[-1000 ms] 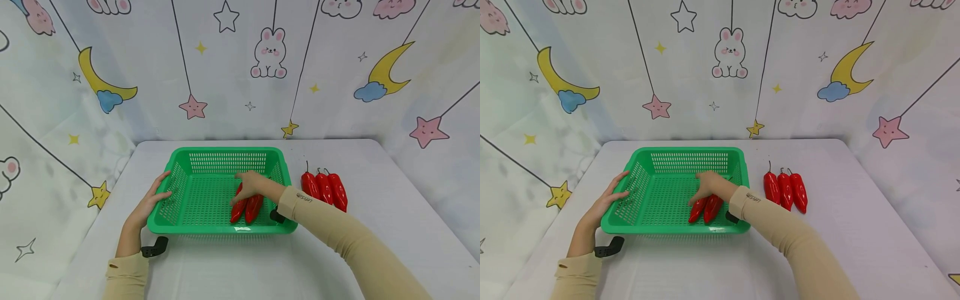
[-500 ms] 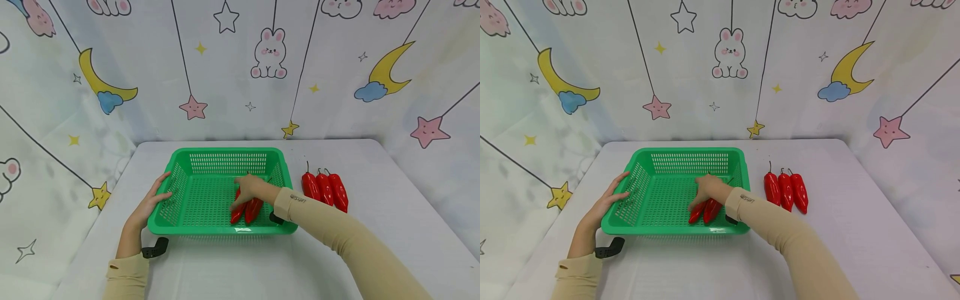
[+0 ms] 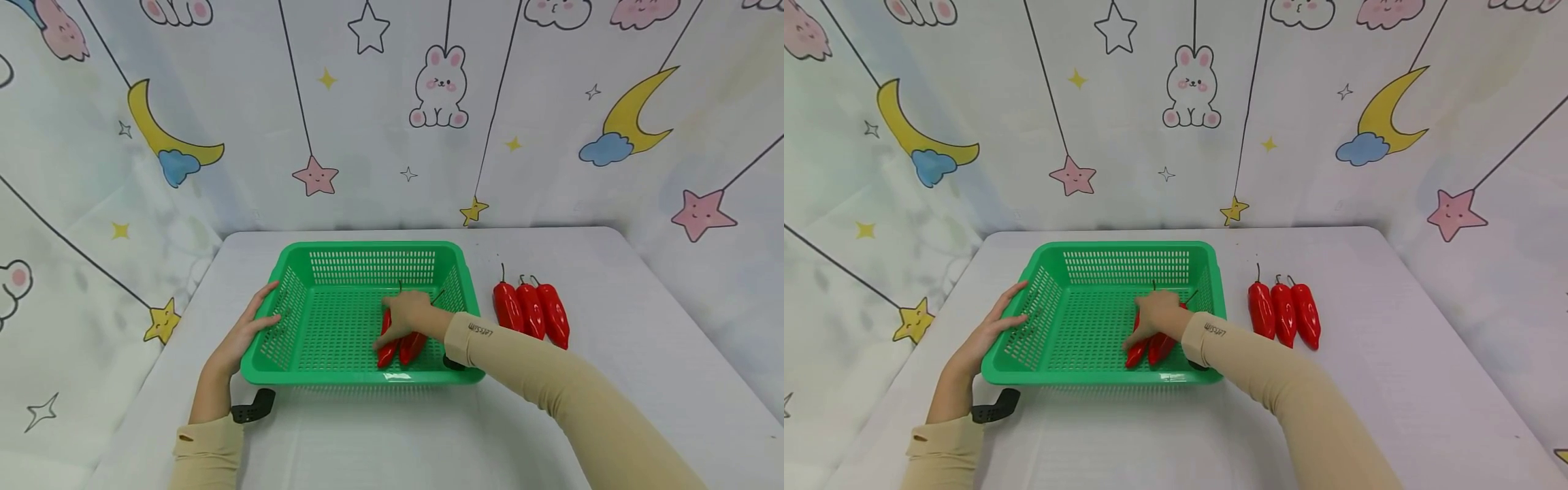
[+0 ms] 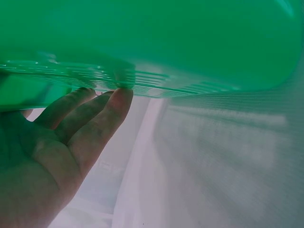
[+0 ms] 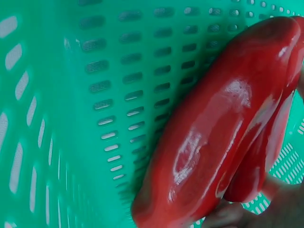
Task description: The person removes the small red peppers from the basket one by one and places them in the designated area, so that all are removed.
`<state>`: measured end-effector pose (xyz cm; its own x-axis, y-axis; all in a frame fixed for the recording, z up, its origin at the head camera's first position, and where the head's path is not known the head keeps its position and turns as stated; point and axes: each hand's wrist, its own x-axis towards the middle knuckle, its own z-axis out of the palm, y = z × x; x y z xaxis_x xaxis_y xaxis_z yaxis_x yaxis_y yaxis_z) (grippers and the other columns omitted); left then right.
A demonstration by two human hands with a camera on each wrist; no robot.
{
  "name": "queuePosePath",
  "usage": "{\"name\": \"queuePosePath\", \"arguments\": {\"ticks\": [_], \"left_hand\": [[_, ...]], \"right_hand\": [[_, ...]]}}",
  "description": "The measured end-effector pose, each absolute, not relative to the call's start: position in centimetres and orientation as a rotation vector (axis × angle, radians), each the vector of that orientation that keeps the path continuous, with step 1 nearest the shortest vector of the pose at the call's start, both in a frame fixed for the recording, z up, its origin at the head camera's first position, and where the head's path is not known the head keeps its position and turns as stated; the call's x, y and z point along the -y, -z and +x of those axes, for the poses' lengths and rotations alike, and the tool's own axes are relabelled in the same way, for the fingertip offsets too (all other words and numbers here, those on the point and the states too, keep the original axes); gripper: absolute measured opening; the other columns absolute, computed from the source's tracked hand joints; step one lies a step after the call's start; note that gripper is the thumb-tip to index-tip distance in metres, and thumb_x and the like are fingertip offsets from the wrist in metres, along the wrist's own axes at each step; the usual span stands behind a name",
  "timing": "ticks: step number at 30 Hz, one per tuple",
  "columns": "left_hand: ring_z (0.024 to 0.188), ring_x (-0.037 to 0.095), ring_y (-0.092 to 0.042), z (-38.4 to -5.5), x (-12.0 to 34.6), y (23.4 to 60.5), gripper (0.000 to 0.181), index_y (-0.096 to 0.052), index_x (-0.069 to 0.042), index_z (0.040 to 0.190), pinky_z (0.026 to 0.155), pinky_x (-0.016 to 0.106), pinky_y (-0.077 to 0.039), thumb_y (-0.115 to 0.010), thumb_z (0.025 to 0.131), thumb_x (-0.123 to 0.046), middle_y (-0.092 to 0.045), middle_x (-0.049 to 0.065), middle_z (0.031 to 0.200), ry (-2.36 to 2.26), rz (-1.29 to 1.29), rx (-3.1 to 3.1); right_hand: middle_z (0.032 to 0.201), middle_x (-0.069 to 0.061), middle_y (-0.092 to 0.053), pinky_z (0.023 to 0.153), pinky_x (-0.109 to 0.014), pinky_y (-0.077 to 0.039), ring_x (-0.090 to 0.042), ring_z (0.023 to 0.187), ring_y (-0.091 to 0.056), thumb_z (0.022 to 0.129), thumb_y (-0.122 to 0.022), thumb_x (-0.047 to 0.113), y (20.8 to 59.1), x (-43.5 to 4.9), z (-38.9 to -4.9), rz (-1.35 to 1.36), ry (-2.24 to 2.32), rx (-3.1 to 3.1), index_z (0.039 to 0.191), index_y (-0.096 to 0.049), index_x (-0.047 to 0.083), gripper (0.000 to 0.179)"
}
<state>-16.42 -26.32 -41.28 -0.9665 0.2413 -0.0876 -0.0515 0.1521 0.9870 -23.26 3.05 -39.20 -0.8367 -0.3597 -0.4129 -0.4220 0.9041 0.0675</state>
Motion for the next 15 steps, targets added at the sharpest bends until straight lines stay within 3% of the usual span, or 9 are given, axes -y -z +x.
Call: {"name": "queuePosePath", "arguments": {"ticks": [7,15], "left_hand": [[0.118,0.039,-0.030,-16.40,26.24,41.28,0.063,-0.007,-0.027,0.148,0.077,0.034,-0.045,-0.042,0.097,-0.018,0.000,0.013,0.149,-1.891,0.176,-2.213],[0.121,0.039,-0.027,-16.41,26.29,41.27,0.063,-0.007,-0.027,0.148,0.078,0.034,-0.045,-0.042,0.097,-0.018,0.001,0.012,0.150,-1.893,0.185,-2.219]], "right_hand": [[0.106,-0.002,-0.058,0.064,-0.032,-0.042,-0.015,0.088,-0.053,0.057,-0.057,0.081,39.43,-2.91,-23.17,-0.592,-0.234,-2.650,0.141,-0.034,0.027,0.102],[0.101,-0.004,-0.055,0.067,-0.034,-0.046,-0.018,0.091,-0.051,0.059,-0.074,0.062,39.84,-3.10,-23.50,-0.590,0.055,-2.583,0.133,-0.040,0.024,0.090]]}}
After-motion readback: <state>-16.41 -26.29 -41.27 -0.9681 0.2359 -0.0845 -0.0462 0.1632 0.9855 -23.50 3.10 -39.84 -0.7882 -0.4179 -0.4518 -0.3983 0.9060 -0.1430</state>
